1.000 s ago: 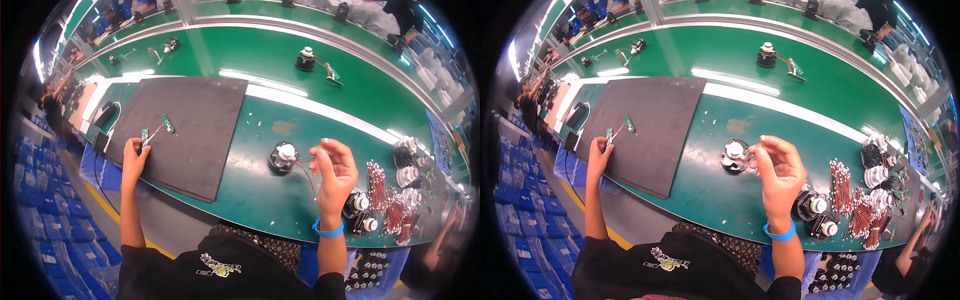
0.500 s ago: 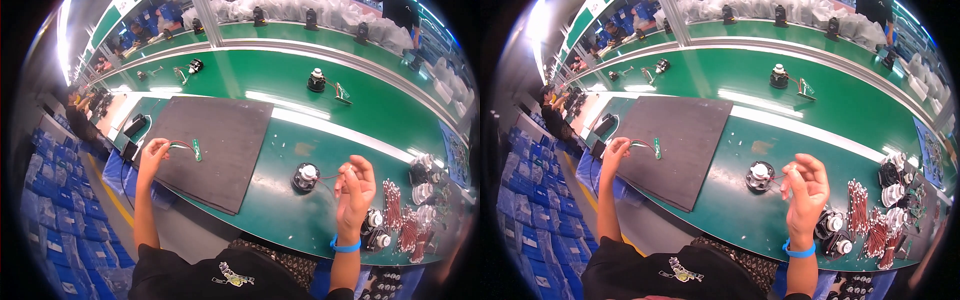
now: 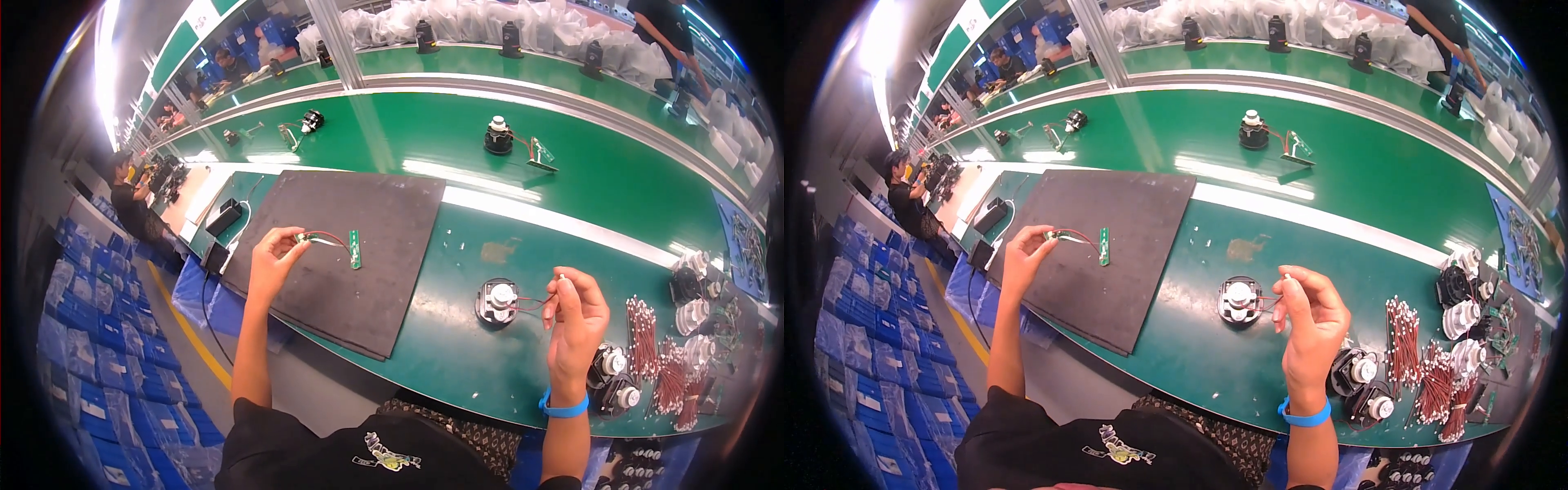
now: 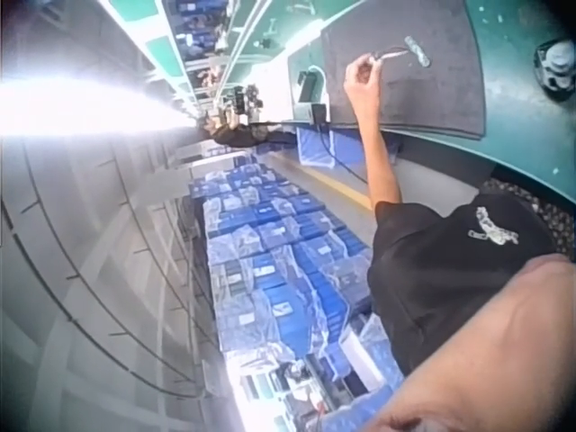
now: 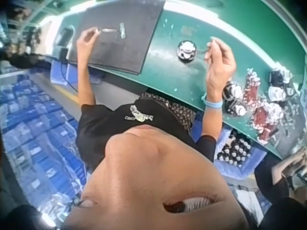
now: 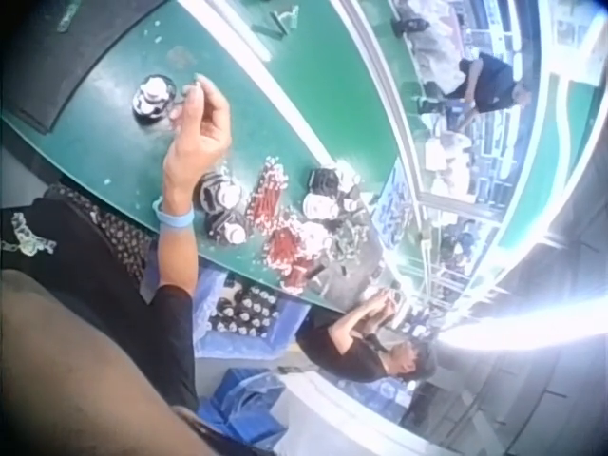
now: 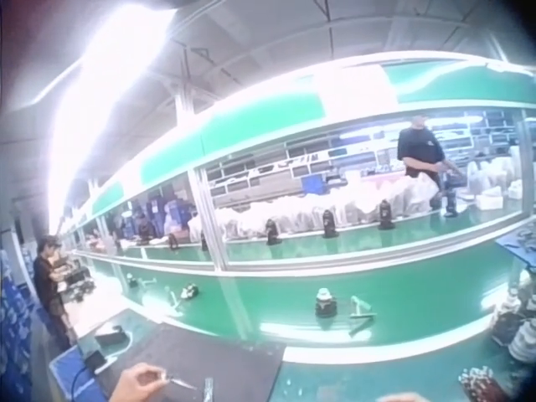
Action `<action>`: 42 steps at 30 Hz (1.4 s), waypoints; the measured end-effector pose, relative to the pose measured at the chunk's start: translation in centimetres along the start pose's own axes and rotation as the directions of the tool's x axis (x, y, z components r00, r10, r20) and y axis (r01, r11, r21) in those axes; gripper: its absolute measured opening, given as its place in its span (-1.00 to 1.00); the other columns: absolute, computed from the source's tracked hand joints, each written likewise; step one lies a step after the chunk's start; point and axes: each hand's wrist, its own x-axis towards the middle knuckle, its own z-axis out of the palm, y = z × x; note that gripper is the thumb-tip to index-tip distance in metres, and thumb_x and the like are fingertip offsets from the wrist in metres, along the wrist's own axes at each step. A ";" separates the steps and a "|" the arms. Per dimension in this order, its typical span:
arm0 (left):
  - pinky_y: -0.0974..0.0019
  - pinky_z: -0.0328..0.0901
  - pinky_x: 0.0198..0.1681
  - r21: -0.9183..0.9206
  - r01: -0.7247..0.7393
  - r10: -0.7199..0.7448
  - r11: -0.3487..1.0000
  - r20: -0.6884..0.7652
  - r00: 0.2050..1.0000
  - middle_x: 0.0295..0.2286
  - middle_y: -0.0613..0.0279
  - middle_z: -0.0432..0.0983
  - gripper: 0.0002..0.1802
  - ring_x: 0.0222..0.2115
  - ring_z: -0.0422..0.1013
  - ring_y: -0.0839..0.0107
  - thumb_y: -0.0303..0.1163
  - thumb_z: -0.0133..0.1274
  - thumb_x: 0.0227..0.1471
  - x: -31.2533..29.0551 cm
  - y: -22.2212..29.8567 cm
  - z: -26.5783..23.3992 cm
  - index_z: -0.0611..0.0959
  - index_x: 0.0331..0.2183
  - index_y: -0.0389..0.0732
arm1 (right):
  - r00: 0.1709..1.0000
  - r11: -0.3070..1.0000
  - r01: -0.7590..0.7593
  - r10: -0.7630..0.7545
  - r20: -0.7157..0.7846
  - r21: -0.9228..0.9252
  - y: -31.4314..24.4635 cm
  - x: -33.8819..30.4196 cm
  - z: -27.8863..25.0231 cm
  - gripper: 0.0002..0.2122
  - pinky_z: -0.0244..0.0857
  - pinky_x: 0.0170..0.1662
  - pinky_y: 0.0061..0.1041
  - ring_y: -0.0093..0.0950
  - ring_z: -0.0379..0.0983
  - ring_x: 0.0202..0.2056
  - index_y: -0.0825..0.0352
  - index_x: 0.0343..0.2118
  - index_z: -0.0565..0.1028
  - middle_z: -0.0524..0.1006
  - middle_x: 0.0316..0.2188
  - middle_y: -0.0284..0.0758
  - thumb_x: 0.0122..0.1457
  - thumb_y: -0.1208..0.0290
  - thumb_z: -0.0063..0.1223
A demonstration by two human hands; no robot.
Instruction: The person assembles electronic components by hand, taking wires and PCBs from blue bins and foam packaging and placing them into an electronic housing.
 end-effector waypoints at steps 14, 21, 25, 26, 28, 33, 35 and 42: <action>0.19 0.41 -0.44 -0.684 0.474 0.113 0.555 0.626 0.771 -0.58 0.20 0.45 -0.40 -0.66 0.37 0.46 0.09 -0.14 0.08 2.0 5.4 11.4 0.49 -0.21 -0.34 | 0.815 0.644 -0.575 0.403 0.416 0.505 0.7 0.8 -1.6 -0.78 0.02 -0.76 -0.70 -0.72 0.17 -0.83 0.33 -0.11 0.34 0.54 -0.25 -0.27 0.18 0.47 -0.06; 0.38 0.29 -0.69 -0.550 0.693 0.110 0.466 0.813 0.571 -0.63 0.35 0.28 -0.40 -0.71 0.23 0.55 0.10 -0.33 0.15 1.5 9.7 18.1 0.48 -0.23 -0.28 | 0.795 0.555 -0.602 0.347 0.498 0.574 2.0 1.7 -2.2 -0.85 0.09 -0.69 -0.71 -0.67 0.27 -0.71 0.35 -0.23 0.46 0.54 -0.39 -0.32 0.16 0.44 0.00; 0.38 0.34 -0.61 -0.485 0.729 0.170 0.483 0.869 0.466 -0.61 0.33 0.27 -0.34 -0.63 0.29 0.54 0.08 -0.32 0.18 0.2 8.9 18.9 0.46 -0.17 -0.41 | 0.816 0.736 -0.571 0.458 0.354 0.364 1.0 1.3 -1.5 -0.90 0.03 -0.70 -0.73 -0.65 0.25 -0.68 0.35 -0.30 0.46 0.50 -0.45 -0.27 0.17 0.47 -0.04; 0.38 0.34 -0.61 -0.436 0.740 0.114 0.511 0.888 0.445 -0.62 0.34 0.26 -0.33 -0.61 0.29 0.53 0.07 -0.32 0.18 -0.2 8.8 18.7 0.46 -0.15 -0.43 | 0.817 0.760 -0.565 0.462 0.346 0.320 0.5 1.2 -1.1 -0.89 0.12 -0.67 -0.71 -0.59 0.31 -0.64 0.40 -0.29 0.48 0.51 -0.42 -0.22 0.13 0.55 -0.01; 0.38 0.36 -0.58 -0.371 0.757 0.036 0.538 0.907 0.419 -0.61 0.34 0.24 -0.32 -0.56 0.29 0.49 0.04 -0.34 0.20 -0.9 8.7 18.7 0.45 -0.09 -0.46 | 0.861 0.846 -0.487 0.424 0.283 0.216 0.5 0.9 -0.7 -0.88 0.17 -0.65 -0.70 -0.59 0.34 -0.62 0.43 -0.29 0.48 0.52 -0.41 -0.19 0.11 0.58 0.01; 0.34 0.39 -0.56 -0.336 0.805 0.045 0.489 0.931 0.361 -0.52 0.28 0.26 -0.33 -0.51 0.32 0.42 0.02 -0.36 0.21 -1.1 9.1 18.8 0.44 -0.06 -0.46 | 0.915 0.930 -0.357 0.366 0.168 -0.082 0.5 0.9 0.0 -0.86 0.24 -0.60 -0.71 -0.64 0.38 -0.59 0.48 -0.30 0.51 0.55 -0.40 -0.15 0.06 0.60 0.07; 0.29 0.42 -0.51 -0.347 0.786 0.077 0.512 0.930 0.361 -0.49 0.26 0.28 -0.38 -0.45 0.35 0.37 -0.06 -0.34 0.22 -1.1 8.8 18.9 0.41 -0.03 -0.46 | 0.911 0.924 -0.372 0.381 0.156 -0.084 0.8 1.0 0.1 -0.86 0.23 -0.60 -0.72 -0.65 0.37 -0.59 0.48 -0.30 0.51 0.56 -0.40 -0.15 0.07 0.59 0.07; 0.19 0.45 -0.41 -0.374 0.841 0.210 0.390 0.926 0.314 -0.43 0.20 0.30 -0.45 -0.39 0.36 0.29 -0.23 -0.32 0.17 -0.7 8.5 18.6 0.34 0.02 -0.49 | 0.890 0.903 -0.420 0.430 0.152 -0.092 0.8 1.2 0.3 -0.86 0.20 -0.60 -0.76 -0.68 0.35 -0.61 0.47 -0.29 0.52 0.56 -0.43 -0.20 0.09 0.56 0.06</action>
